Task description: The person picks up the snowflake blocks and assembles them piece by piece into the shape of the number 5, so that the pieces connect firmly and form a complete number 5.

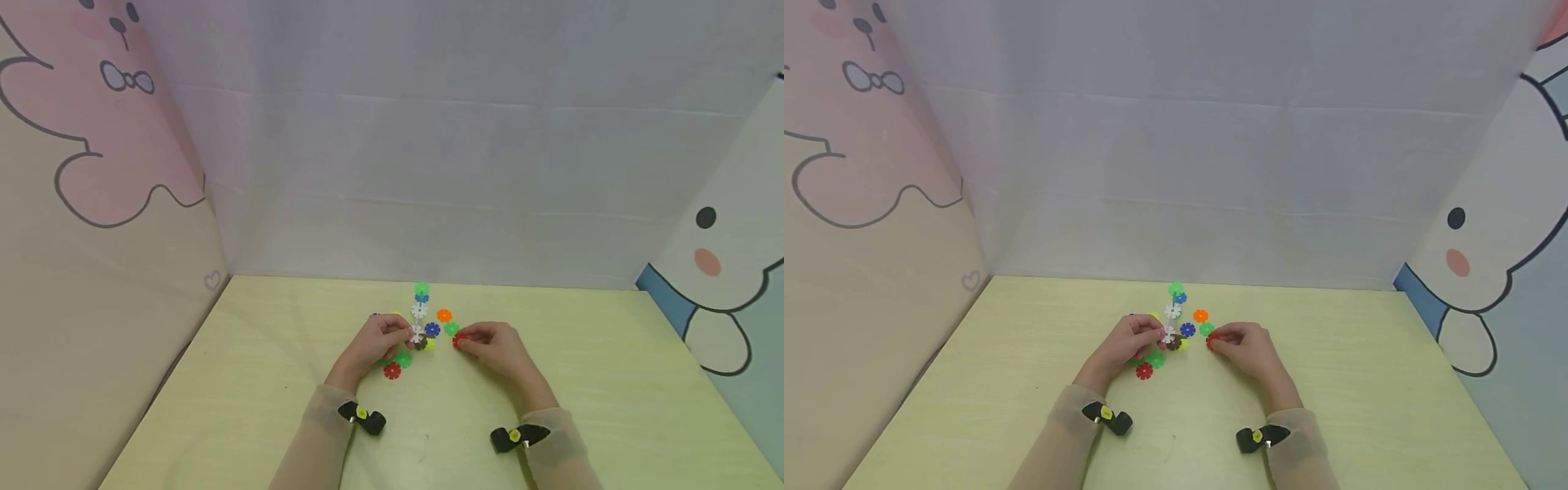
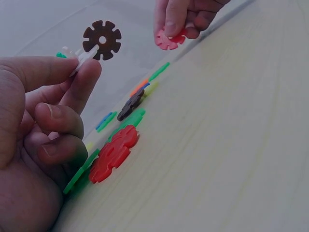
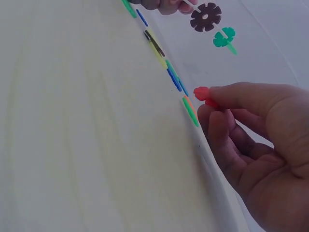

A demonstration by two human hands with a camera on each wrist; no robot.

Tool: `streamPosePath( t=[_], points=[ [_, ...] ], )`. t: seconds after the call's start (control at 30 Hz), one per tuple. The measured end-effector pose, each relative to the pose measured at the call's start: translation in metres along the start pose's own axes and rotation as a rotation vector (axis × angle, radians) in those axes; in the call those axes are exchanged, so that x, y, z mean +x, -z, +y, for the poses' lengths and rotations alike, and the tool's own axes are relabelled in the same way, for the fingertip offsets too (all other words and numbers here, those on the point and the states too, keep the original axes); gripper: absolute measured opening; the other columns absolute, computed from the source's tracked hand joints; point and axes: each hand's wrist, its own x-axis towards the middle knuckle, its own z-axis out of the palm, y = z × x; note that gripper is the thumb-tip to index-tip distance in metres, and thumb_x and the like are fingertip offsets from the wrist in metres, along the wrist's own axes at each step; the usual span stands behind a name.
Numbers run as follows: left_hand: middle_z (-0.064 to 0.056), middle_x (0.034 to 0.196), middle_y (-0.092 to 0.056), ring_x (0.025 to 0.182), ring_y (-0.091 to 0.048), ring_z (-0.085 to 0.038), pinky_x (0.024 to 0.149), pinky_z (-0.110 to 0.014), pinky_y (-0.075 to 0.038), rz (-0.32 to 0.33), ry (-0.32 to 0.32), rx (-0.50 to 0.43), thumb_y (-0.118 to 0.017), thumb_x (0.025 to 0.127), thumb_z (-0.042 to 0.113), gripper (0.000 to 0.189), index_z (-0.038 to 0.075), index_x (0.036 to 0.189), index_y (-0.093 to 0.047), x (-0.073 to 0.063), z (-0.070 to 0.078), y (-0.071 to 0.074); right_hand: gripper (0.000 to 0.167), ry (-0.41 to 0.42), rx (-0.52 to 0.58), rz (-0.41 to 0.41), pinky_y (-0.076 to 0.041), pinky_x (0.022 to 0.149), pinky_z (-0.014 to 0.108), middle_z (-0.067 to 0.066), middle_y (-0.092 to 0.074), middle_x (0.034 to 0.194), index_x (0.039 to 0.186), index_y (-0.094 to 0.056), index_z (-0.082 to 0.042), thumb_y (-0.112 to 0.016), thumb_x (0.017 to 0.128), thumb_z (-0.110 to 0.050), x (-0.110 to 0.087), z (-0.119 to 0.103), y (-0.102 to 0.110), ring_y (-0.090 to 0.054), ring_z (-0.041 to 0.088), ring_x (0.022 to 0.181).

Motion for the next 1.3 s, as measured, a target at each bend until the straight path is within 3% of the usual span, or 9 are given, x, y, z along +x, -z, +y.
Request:
streamPosePath(
  t=[0.23, 0.5, 0.83, 1.3],
  points=[
    [-0.008, 0.090, -0.080, 0.051, -0.042, -0.012, 0.051, -0.023, -0.038, 0.009, 0.008, 0.006, -0.070, 0.108, 0.014, 0.013, 0.002, 0.106, -0.075, 0.001, 0.000, 0.000, 0.021, 0.029, 0.234, -0.063, -0.063, 0.081, 0.030, 0.014, -0.082, 0.108, 0.118, -0.078, 0.005, -0.077, 0.103, -0.010, 0.001, -0.004, -0.005, -0.077, 0.025, 0.093],
    [-0.008, 0.090, -0.079, 0.051, -0.041, -0.012, 0.051, -0.023, -0.038, 0.022, 0.019, 0.007, -0.070, 0.108, 0.017, 0.014, 0.003, 0.106, -0.075, 0.003, -0.001, 0.000, 0.022, 0.007, 0.393, -0.067, -0.065, 0.082, 0.032, 0.017, -0.081, 0.107, 0.118, -0.074, 0.011, -0.076, 0.103, -0.005, 0.001, -0.011, -0.019, -0.080, 0.029, 0.092],
    [-0.007, 0.086, -0.078, 0.050, -0.040, -0.011, 0.050, -0.023, -0.036, 0.031, 0.013, -0.008, -0.069, 0.108, 0.014, 0.016, -0.001, 0.106, -0.074, 0.002, 0.001, -0.001, 0.023, -0.018, 0.466, -0.051, -0.064, 0.080, 0.029, 0.016, -0.081, 0.101, 0.117, -0.073, 0.012, -0.077, 0.101, -0.004, 0.003, -0.010, -0.028, -0.077, 0.019, 0.083],
    [-0.007, 0.086, -0.078, 0.051, -0.040, -0.011, 0.050, -0.022, -0.036, 0.037, 0.018, -0.001, -0.069, 0.108, 0.015, 0.017, -0.002, 0.107, -0.074, 0.003, 0.002, -0.002, 0.021, -0.040, 0.497, -0.037, -0.064, 0.079, 0.028, 0.015, -0.081, 0.097, 0.115, -0.074, 0.012, -0.078, 0.101, -0.003, 0.004, -0.012, -0.032, -0.077, 0.016, 0.080]
  ],
)
